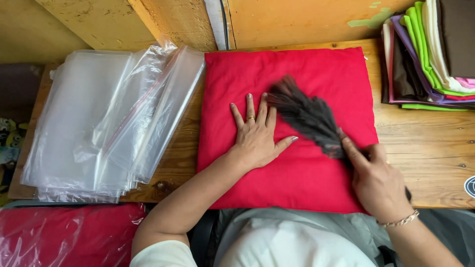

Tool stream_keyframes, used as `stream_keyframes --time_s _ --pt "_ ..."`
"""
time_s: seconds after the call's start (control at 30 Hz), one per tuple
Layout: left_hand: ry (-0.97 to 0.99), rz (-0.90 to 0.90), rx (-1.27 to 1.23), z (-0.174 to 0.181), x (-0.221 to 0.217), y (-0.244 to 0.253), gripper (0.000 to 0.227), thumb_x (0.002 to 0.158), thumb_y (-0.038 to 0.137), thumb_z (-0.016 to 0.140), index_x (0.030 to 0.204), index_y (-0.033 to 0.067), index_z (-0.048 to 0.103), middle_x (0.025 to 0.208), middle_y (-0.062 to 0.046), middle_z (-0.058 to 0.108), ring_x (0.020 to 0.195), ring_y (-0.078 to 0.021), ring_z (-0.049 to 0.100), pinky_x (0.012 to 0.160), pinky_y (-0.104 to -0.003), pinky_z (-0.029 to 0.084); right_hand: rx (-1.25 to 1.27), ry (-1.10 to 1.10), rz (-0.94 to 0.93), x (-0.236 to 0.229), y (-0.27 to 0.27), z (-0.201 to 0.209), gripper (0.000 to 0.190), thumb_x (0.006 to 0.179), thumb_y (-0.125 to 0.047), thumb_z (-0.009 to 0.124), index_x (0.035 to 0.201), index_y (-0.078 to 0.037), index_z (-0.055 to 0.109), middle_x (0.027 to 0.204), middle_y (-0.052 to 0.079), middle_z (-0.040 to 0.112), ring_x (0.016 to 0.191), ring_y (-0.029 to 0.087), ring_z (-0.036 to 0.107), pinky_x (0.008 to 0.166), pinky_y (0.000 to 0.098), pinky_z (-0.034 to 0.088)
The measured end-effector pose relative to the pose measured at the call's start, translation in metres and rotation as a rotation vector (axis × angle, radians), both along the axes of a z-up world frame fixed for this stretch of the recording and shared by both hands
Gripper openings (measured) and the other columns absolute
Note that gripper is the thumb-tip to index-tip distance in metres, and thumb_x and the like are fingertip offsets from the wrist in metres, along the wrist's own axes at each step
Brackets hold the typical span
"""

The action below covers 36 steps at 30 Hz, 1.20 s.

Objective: The person smooths a red fabric on a wooden table, then uses a feather duster to brush the surface repeatedly. The fabric is handled by hand and brushed with the duster; no final placement or packaging is shown.

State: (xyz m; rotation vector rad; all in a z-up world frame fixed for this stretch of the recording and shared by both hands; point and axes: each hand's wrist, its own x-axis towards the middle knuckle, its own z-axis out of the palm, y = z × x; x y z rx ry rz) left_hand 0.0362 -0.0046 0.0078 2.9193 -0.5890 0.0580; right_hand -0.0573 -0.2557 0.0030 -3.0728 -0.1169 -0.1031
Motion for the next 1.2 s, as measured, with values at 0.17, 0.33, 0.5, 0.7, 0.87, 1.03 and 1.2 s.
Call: stream_keyframes --time_s 0.17,0.33,0.5,0.7,0.87,1.03,1.2 --pt "-0.082 -0.042 0.024 -0.008 -0.004 0.004 0.09 0.084 0.073 0.029 0.145 0.0067 0.023 0.152 -0.018 0.014 0.136 -0.051 0.007 0.101 -0.074 0.003 0.024 -0.086 -0.224 0.028 -0.072 -0.019 0.048 0.091 -0.018 0.052 0.138 -0.027 0.058 0.099 0.016 0.053 0.07 0.046 0.062 0.058 0.0569 0.05" --pt "-0.075 -0.046 -0.162 -0.014 -0.004 0.009 0.088 0.087 0.068 0.018 0.148 0.0054 0.011 0.154 -0.022 0.007 0.14 -0.0486 0.002 0.104 -0.072 -0.002 0.108 -0.323 -0.117 -0.001 -0.035 0.008 0.047 0.092 -0.001 0.06 0.137 -0.013 0.064 0.104 0.017 0.051 0.067 0.04 0.057 0.053 0.0514 0.046" --pt "-0.286 -0.02 -0.541 -0.017 -0.003 0.013 0.095 0.084 0.074 0.008 0.15 0.0056 0.004 0.157 -0.022 -0.002 0.148 -0.0429 -0.004 0.116 -0.065 -0.006 0.036 0.091 0.195 -0.032 0.019 -0.001 0.076 0.071 -0.008 0.056 0.139 -0.038 0.039 0.095 0.003 0.044 0.05 0.028 0.057 0.039 0.0437 0.049" --pt "-0.271 -0.045 -0.381 -0.016 -0.004 0.012 0.091 0.085 0.071 0.012 0.15 0.0068 0.01 0.157 -0.022 0.0 0.146 -0.0471 0.001 0.112 -0.07 0.002 -0.041 -0.096 -0.132 0.02 -0.032 -0.002 0.048 0.089 -0.021 0.053 0.135 -0.033 0.058 0.106 0.008 0.055 0.068 0.04 0.065 0.051 0.0536 0.051" --pt "-0.277 -0.047 -0.373 -0.017 -0.003 0.012 0.092 0.086 0.071 0.015 0.15 0.0052 0.009 0.156 -0.022 -0.001 0.146 -0.0465 0.0 0.113 -0.07 0.001 -0.034 -0.283 -0.156 0.012 -0.039 0.007 0.047 0.093 -0.012 0.06 0.138 -0.024 0.063 0.103 0.012 0.052 0.058 0.041 0.059 0.049 0.053 0.049" --pt "-0.279 -0.036 -0.404 -0.018 -0.004 0.013 0.096 0.084 0.072 0.012 0.149 0.0016 0.008 0.156 -0.023 -0.001 0.147 -0.0448 -0.001 0.115 -0.067 -0.001 0.18 -0.126 0.038 -0.018 0.013 0.029 0.065 0.085 -0.006 0.054 0.143 -0.034 0.047 0.094 0.007 0.052 0.064 0.032 0.058 0.05 0.0471 0.049" --pt "-0.209 0.004 -0.3 -0.015 -0.002 0.014 0.096 0.083 0.071 0.01 0.148 0.0002 0.004 0.155 -0.025 -0.001 0.144 -0.0474 -0.002 0.111 -0.067 -0.004 -0.008 0.082 0.045 0.014 0.004 0.014 0.057 0.082 -0.025 0.05 0.137 -0.042 0.045 0.097 0.007 0.047 0.06 0.041 0.063 0.05 0.054 0.05"
